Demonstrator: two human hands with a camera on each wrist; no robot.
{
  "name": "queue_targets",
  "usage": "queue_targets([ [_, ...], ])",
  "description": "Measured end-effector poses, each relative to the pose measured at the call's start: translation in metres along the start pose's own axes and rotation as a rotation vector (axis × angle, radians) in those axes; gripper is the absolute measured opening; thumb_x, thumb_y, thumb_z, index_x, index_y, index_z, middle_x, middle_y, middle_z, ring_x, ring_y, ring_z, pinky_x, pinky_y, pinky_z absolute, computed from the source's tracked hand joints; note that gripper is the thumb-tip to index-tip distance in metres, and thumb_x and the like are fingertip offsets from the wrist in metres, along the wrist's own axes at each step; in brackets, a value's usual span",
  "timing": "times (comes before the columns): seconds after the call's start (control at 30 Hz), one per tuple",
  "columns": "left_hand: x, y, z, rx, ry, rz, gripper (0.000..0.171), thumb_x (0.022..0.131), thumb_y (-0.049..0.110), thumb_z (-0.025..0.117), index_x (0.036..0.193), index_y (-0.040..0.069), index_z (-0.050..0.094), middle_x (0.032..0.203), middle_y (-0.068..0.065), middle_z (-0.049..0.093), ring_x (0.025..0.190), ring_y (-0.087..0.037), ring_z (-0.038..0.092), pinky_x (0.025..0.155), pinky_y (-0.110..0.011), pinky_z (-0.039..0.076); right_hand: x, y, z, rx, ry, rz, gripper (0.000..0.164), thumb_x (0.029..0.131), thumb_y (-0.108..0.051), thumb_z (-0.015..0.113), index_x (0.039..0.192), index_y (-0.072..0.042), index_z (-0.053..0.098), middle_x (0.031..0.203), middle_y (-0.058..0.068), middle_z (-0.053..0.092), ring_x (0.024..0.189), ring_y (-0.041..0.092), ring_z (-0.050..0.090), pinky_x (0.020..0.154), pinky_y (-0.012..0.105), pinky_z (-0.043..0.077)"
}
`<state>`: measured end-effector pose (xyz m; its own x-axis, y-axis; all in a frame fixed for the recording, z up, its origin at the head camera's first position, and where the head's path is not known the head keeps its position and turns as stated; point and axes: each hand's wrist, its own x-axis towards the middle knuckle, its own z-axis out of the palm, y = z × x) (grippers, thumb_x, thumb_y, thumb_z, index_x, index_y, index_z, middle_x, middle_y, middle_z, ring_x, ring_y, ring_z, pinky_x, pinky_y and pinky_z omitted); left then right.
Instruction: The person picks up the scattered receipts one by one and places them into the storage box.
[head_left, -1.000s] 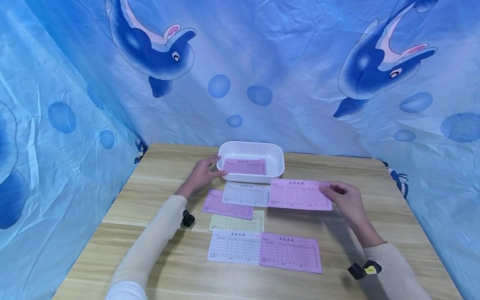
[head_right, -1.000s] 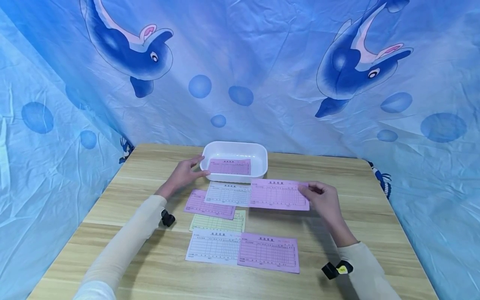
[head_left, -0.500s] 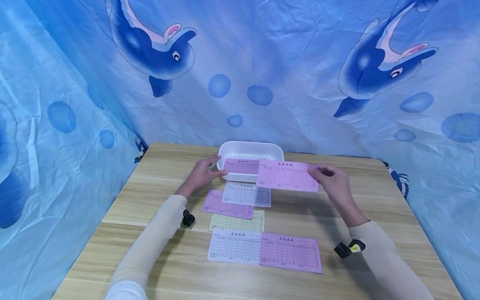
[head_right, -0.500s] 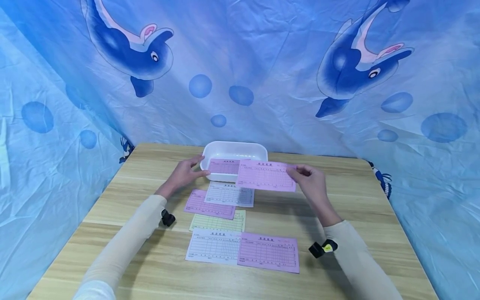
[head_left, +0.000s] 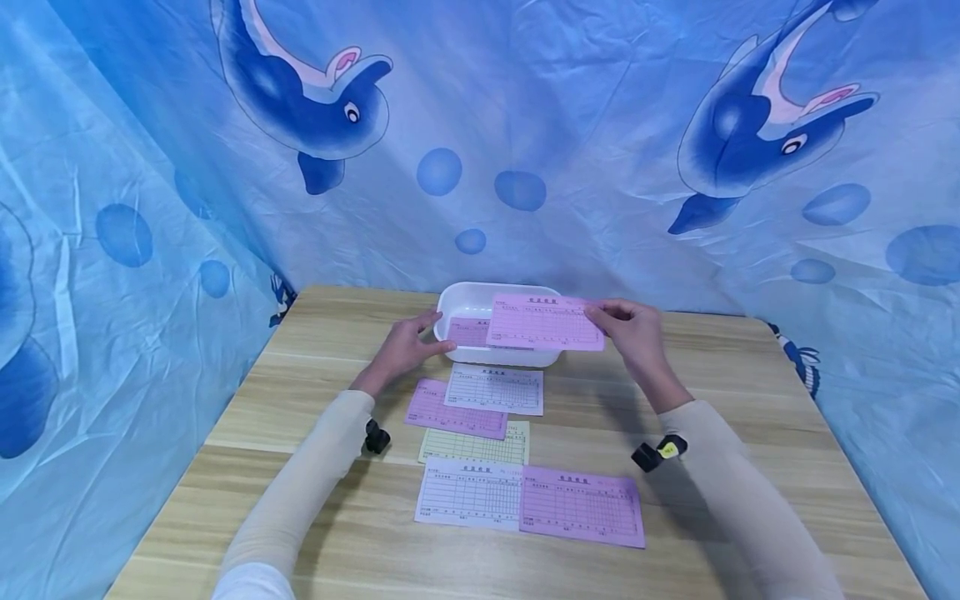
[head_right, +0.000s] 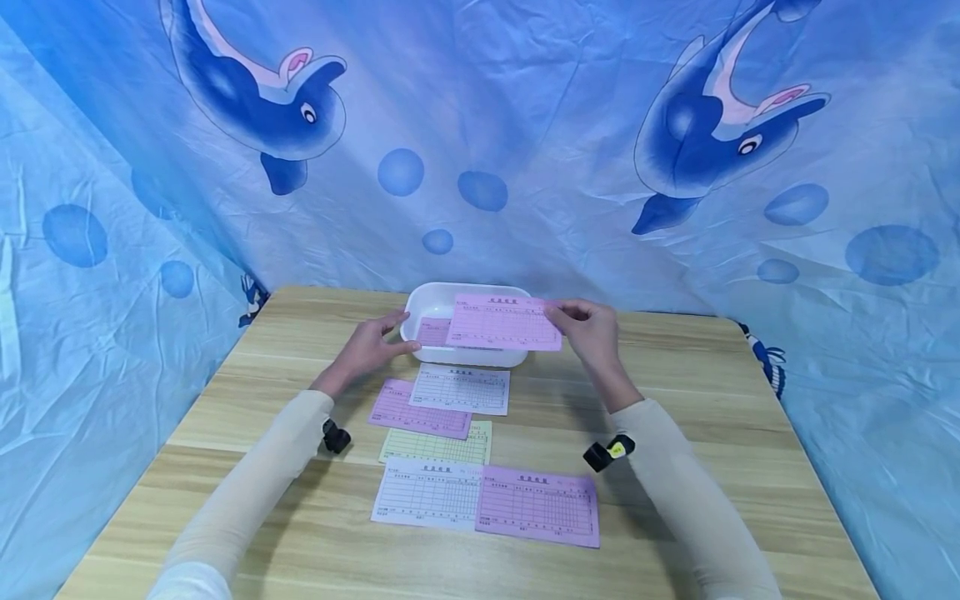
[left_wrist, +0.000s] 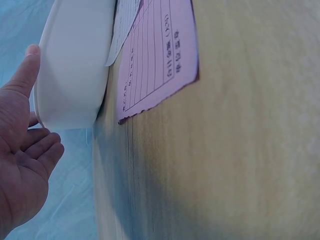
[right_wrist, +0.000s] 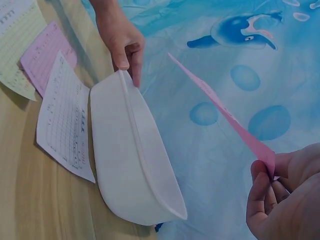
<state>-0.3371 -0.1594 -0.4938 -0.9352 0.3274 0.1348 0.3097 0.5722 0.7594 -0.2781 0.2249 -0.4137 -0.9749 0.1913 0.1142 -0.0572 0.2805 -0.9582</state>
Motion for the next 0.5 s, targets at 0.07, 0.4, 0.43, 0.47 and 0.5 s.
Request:
queue_targets([
  [0.07,0.0,0.0,0.0,0.0,-0.001,-0.013,0.087,0.086,0.048,0.08,0.151,0.002,0.047,0.163,-0.016,0.035,0.148,-0.036,0.037,0.12,-0.05,0.035,0.005,0.0,0.005,0.009,0.006,0.001,0.034,0.092,-0.023,0.079,0.114,0.002,0.075,0.09,-0.001,0.069,0.079,0.008,0.063,0.067,0.016,0.057],
  [0.4,0.0,0.001,-0.001,0.009,-0.007,-0.026,0.086,0.086,0.048,0.081,0.151,0.003,0.047,0.163,-0.015,0.035,0.147,-0.037,0.039,0.119,-0.05,0.037,0.027,-0.002,0.033,0.043,0.014,0.027,0.032,0.091,-0.018,0.08,0.114,0.003,0.075,0.089,0.001,0.071,0.076,0.008,0.067,0.072,0.023,0.062],
  [0.43,0.0,0.001,-0.001,0.009,-0.008,-0.026,0.086,0.086,0.048,0.081,0.151,0.003,0.047,0.163,-0.015,0.035,0.147,-0.037,0.039,0.119,-0.05,0.036,0.03,-0.002,0.036,0.041,0.016,0.027,0.031,0.09,-0.018,0.081,0.113,0.002,0.075,0.089,0.002,0.071,0.075,0.008,0.067,0.072,0.023,0.062],
  [0.47,0.0,0.001,-0.001,0.009,-0.009,-0.026,0.086,0.086,0.048,0.081,0.151,0.003,0.047,0.164,-0.015,0.035,0.147,-0.037,0.039,0.12,-0.05,0.036,0.032,-0.001,0.039,0.035,0.014,0.025,0.031,0.091,-0.018,0.08,0.113,0.003,0.075,0.09,0.003,0.072,0.075,0.007,0.067,0.072,0.023,0.062],
  [0.5,0.0,0.001,-0.001,0.008,-0.01,-0.026,0.086,0.086,0.048,0.081,0.151,0.003,0.047,0.164,-0.015,0.034,0.147,-0.037,0.038,0.12,-0.05,0.036,0.034,-0.001,0.042,0.045,0.012,0.026,0.031,0.091,-0.018,0.08,0.113,0.003,0.075,0.091,0.004,0.072,0.074,0.006,0.067,0.072,0.022,0.062],
])
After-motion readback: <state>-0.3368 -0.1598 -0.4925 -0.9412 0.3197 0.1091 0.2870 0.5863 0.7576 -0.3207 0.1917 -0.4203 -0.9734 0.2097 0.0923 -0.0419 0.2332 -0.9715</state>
